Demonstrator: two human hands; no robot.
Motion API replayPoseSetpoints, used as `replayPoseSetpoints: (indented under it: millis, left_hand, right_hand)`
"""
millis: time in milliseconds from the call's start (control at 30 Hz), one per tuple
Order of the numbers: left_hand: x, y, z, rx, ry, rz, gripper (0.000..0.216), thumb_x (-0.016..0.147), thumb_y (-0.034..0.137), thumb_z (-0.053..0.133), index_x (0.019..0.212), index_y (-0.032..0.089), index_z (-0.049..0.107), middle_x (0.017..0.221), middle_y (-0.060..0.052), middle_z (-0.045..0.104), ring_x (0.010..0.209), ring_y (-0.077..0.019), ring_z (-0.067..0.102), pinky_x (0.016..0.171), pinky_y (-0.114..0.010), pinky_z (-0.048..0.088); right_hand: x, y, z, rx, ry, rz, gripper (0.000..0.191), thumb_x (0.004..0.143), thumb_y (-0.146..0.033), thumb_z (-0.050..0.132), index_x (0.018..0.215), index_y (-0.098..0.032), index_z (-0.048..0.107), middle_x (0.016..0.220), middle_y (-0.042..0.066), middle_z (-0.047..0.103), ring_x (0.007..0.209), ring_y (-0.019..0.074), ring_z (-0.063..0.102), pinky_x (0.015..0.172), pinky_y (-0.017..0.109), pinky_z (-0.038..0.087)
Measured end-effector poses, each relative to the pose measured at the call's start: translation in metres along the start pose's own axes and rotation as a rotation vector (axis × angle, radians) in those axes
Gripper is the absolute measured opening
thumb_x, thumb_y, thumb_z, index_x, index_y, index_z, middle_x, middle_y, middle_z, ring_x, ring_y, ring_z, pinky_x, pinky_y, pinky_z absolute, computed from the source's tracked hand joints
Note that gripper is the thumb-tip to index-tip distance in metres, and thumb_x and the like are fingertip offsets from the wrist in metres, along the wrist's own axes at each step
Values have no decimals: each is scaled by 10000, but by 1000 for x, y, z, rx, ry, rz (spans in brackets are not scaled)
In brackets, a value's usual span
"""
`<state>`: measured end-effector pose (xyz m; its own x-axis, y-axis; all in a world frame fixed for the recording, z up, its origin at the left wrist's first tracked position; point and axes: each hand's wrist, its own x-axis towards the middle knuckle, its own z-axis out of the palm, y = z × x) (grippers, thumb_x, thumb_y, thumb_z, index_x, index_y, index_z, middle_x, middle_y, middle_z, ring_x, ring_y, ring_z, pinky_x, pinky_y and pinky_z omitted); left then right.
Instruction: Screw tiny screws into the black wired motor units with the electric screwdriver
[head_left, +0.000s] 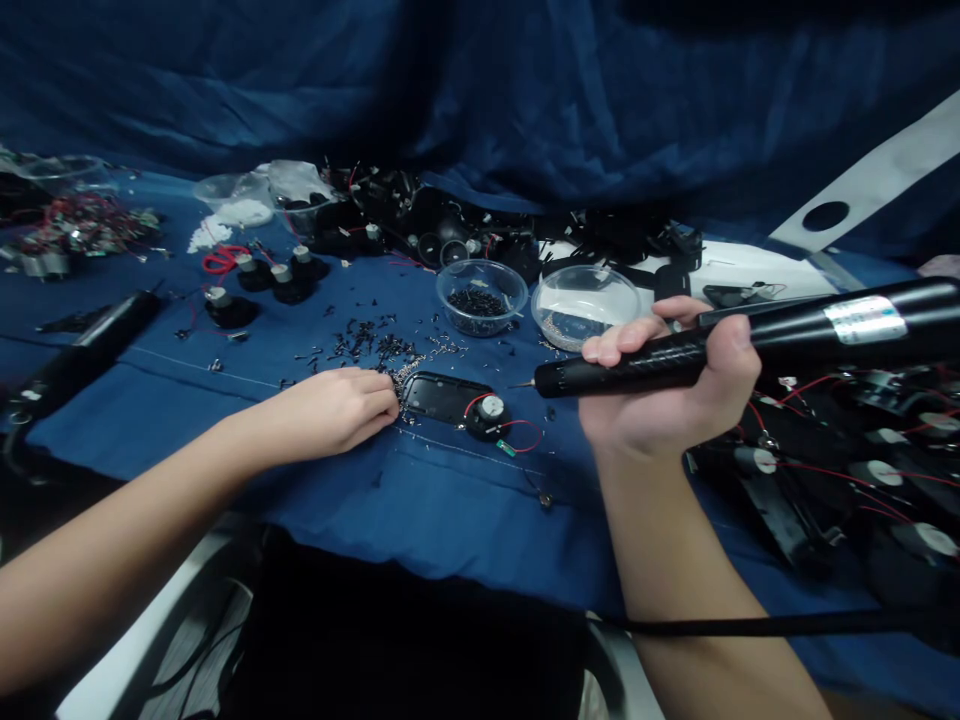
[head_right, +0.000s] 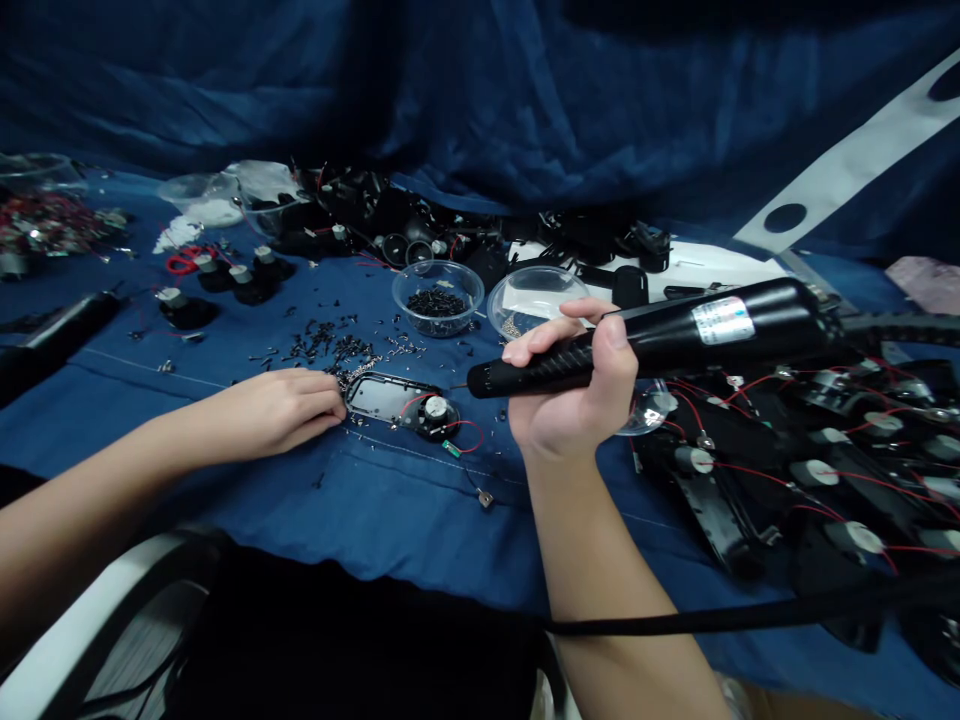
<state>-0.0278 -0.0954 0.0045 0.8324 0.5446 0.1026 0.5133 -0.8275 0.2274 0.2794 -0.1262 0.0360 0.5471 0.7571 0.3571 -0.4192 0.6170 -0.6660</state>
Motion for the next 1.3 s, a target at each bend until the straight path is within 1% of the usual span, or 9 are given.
replayPoseSetpoints:
  millis: [133,233,333,400,567,667,867,1100,1300]
  left_hand:
    - [-8,-10,-3,-125,74,-89,218,1043,306,518,954,199,685,975,-68,747,863,-189,709,801,-310,558]
    - [-12,-16,-6,-261,238,-225,163,978,335,617,903,197,664,946,-52,783,838,-179,738,775,-298,579]
    - [-6,-9,-9,-452,425,-302,190,923,363,728,859,195,667,858,-38,773,760,-167,723,702,-287,589]
    - [5,3,-13,-549,497,-265,157,908,341,768,903,199,701,864,-34,767,753,-156,710,689,-279,593]
    - [38,33,-22,-601,466,-79,76,933,284,758,930,227,808,906,-43,775,771,-142,711,709,-266,601]
    - [54,41,-18,-667,444,-149,140,921,343,775,896,216,829,895,-52,789,746,-152,722,673,-262,615]
    - [67,46,-1,-882,365,-247,215,875,338,812,1024,189,855,965,-79,816,774,-181,778,694,-292,673]
    - [71,54,10,-549,472,-105,156,947,336,768,997,226,866,926,-53,838,820,-193,787,791,-321,660]
    - [72,57,14,-515,486,-86,145,964,332,764,1017,238,860,925,-36,842,800,-181,791,746,-293,644]
  right_hand:
    - [0,0,0,5,-5,19,338,859,-555,632,834,-219,662,574,-47,572,459,113,536,473,271,451]
    - [1,0,0,20,13,34,370,844,-586,656,839,-215,655,587,-48,560,464,110,545,480,269,455]
    - [4,0,1,65,90,79,422,799,-624,687,814,-205,642,573,-56,537,456,97,532,476,259,455]
    - [6,0,1,105,142,123,447,760,-639,710,794,-199,638,562,-60,529,454,85,522,476,247,455]
    - [9,0,0,171,157,163,471,730,-659,720,774,-196,641,565,-62,527,451,72,512,464,230,436]
    - [9,1,-1,179,132,166,463,736,-657,719,777,-202,649,566,-66,521,455,71,514,469,227,435]
    - [7,-2,1,219,140,194,479,690,-664,770,761,-201,672,554,-66,540,456,71,514,479,234,441]
    - [0,-5,6,264,138,138,479,720,-680,731,748,-205,673,543,-57,563,442,69,512,467,232,417]
    - [-2,-5,4,238,2,91,451,774,-669,717,795,-220,683,575,-49,564,451,77,510,462,244,408]
